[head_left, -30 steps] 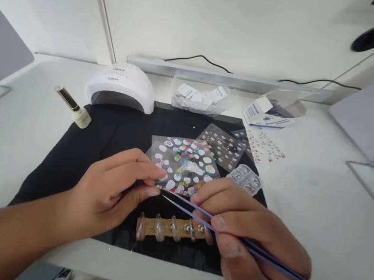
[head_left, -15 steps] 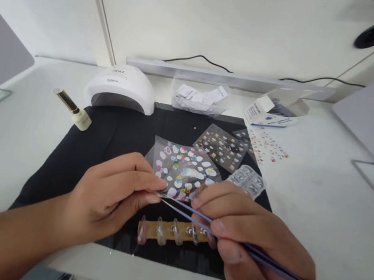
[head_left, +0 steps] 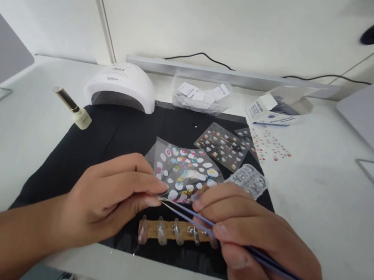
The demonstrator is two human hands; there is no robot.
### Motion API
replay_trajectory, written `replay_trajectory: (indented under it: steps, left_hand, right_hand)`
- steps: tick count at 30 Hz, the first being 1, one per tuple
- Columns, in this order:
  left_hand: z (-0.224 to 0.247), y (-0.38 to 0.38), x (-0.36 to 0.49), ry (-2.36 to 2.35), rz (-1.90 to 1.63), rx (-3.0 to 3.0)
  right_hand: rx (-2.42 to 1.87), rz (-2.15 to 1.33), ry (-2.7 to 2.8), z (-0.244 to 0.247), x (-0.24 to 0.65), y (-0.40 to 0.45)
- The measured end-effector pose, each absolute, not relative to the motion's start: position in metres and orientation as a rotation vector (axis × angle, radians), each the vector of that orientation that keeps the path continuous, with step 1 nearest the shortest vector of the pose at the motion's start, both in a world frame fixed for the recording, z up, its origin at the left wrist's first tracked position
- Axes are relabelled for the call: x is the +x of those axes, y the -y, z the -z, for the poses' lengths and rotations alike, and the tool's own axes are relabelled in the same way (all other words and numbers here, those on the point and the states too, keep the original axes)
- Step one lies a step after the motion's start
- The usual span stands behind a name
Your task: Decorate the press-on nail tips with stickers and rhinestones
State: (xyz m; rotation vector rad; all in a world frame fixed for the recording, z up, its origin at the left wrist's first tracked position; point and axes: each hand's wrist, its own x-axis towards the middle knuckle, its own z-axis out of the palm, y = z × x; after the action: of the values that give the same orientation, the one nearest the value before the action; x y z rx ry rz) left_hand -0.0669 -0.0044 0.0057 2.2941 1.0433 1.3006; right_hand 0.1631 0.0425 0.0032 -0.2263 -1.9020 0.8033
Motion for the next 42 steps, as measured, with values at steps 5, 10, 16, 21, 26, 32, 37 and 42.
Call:
replay_trajectory:
  steps: [5,10,16,21,26,32,37,42]
  left_hand:
    - [-0.005,0.003,-0.067,-1.035,-1.289,2.289]
    - [-0.005,0.005,-0.067,-1.027,-1.288,2.292]
    - [-0.006,0.005,-0.067,-1.040,-1.286,2.274]
    - [-0.005,0.005,-0.067,-1.044,-1.300,2.238]
    - [-0.005,0.004,-0.065,-1.047,-1.312,2.145]
    - [-0.002,0.004,-0.064,-0.966,-1.350,1.978]
    - [0.005,0.005,-0.058,-0.922,-1.415,1.783]
    - [0.005,0.006,-0.052,-0.951,-1.490,1.650]
  right_hand:
    - [-0.205,-0.794,1.889,-0.003,0.162,-0.044]
    - [-0.191,-0.802,1.883,-0.004,0.162,-0.044]
    - [-0.183,-0.824,1.900,-0.003,0.164,-0.044]
    - [-0.168,-0.849,1.835,-0.001,0.162,-0.042]
    - [-0.180,-0.905,1.802,-0.002,0.160,-0.041]
    - [-0.194,-0.951,1.749,-0.001,0.157,-0.041]
    - [-0.257,-0.909,1.698,0.003,0.155,-0.037]
    - [-0.265,-0.867,1.733,0.003,0.155,-0.034]
